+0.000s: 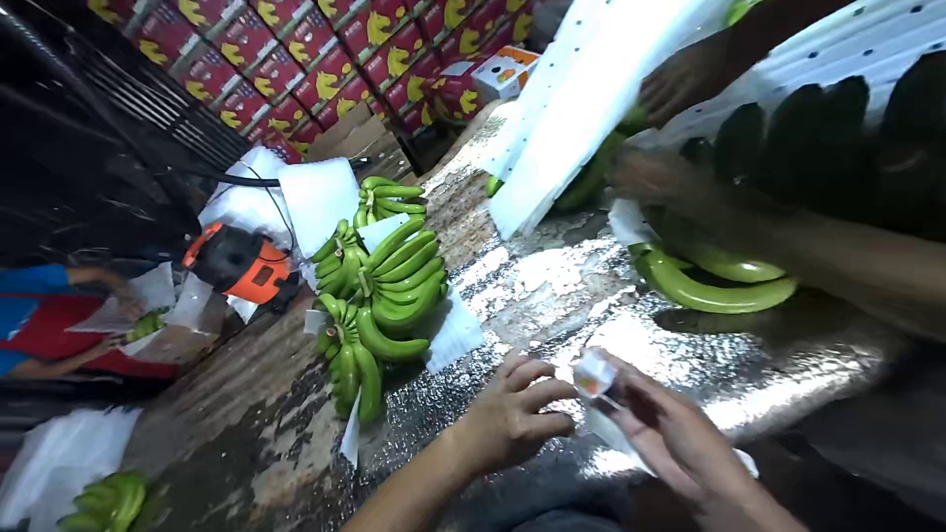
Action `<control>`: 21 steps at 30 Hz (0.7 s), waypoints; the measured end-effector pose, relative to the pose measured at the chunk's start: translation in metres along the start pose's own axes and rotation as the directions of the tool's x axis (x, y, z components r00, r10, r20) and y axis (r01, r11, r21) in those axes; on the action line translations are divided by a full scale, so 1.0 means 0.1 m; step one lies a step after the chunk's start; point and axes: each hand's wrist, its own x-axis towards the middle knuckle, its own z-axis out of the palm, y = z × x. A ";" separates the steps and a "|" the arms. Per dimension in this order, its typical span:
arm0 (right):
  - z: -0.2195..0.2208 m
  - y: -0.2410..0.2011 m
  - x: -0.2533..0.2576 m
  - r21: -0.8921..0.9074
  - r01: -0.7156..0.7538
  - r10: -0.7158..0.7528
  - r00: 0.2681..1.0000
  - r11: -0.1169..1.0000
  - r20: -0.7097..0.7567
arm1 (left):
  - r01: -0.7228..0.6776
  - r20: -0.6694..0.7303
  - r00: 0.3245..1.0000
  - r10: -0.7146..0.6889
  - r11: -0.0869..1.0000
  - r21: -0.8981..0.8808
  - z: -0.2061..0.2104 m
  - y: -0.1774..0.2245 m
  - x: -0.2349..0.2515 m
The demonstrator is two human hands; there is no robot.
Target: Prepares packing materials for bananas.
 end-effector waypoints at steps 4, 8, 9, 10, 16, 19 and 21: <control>0.09 -0.18 0.04 -0.092 0.284 -0.276 0.956 0.954 0.096 | 0.471 0.151 0.877 -0.457 0.879 -0.078 -0.57 -0.50 -0.13; 0.62 -0.42 -0.30 0.073 0.395 -0.364 0.740 0.916 0.566 | 0.861 0.151 0.465 -0.872 0.485 0.151 -1.24 -1.53 -0.25; 0.76 -0.44 -0.32 0.120 0.412 -0.386 0.658 0.903 0.647 | 0.876 0.148 0.406 -0.902 0.430 0.220 -1.33 -1.78 -0.28; 0.89 -0.42 -0.30 0.129 0.452 -0.411 0.610 0.883 0.678 | 0.872 0.162 0.370 -0.915 0.402 0.278 -1.39 -2.00 -0.31; 1.18 0.28 0.40 -0.350 0.377 -0.287 0.915 0.857 0.283 | 0.790 0.391 0.304 -0.869 0.459 0.406 -1.20 -2.87 -0.29; 1.14 0.53 0.64 -0.457 0.243 -0.185 0.968 0.856 0.168 | 0.745 0.488 0.287 -0.825 0.512 0.428 -1.02 -3.10 -0.26; 1.17 0.57 0.71 -0.463 0.161 -0.118 0.986 0.871 0.120 | 0.723 0.500 0.245 -0.831 0.500 0.477 -0.91 -3.16 -0.25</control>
